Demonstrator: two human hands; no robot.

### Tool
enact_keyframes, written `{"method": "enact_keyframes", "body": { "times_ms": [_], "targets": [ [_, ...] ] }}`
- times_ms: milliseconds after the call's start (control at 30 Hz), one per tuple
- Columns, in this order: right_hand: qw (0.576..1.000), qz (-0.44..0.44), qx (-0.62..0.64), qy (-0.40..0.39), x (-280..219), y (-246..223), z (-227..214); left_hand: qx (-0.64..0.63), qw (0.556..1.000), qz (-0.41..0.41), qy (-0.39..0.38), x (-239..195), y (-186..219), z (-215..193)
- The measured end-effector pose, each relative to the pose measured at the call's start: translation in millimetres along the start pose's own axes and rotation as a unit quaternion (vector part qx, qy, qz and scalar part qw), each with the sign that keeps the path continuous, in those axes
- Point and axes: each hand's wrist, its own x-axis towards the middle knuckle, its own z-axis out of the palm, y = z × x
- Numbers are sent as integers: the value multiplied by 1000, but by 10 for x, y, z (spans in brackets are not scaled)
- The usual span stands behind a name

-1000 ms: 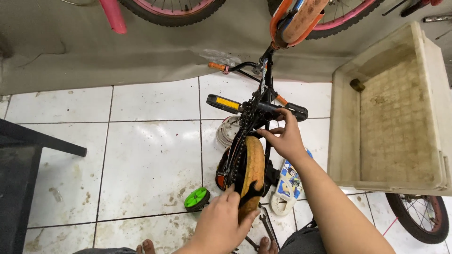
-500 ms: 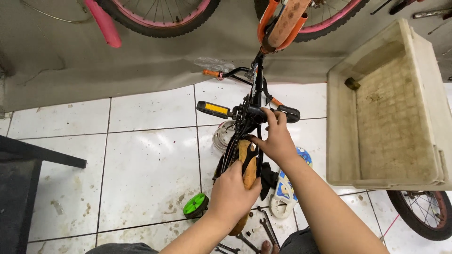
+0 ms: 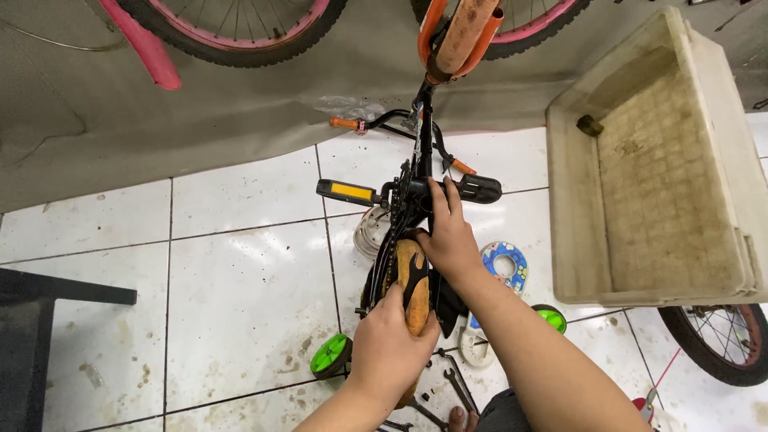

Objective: The person is sitting on the floor repairing a bicycle that is upside down. They use their hands to manipulate the chain and rear wheel, and use a wrench to tighten bolts on the wheel axle.

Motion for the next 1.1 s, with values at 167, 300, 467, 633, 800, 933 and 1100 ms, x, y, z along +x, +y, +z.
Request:
{"method": "enact_keyframes", "body": {
  "times_ms": [167,300,467,633,800,933,1100],
  "targets": [
    [1000,8,-12,1,34,-58,-33,-12,1000,6,-14,-108,-16,-9],
    [999,3,-38,4,54,-96,-47,-8,998,54,12,-214,-127,56],
    [1000,7,-30,-2,64,-51,-15,-10,995,99,1,-482,-397,134],
    [999,14,-25,-33,68,-24,-62,18,998,28,-60,-959,-1144,371],
    [999,-17,-10,-28,87,55,1,9,987,-24,-159,-1012,-1209,119],
    [999,-41,9,-11,111,131,-12,0,993,27,-118,-772,-845,-145],
    [995,-63,43,-58,97,200,-143,-82,996,19,13,-344,-137,-270]
  ]
}}
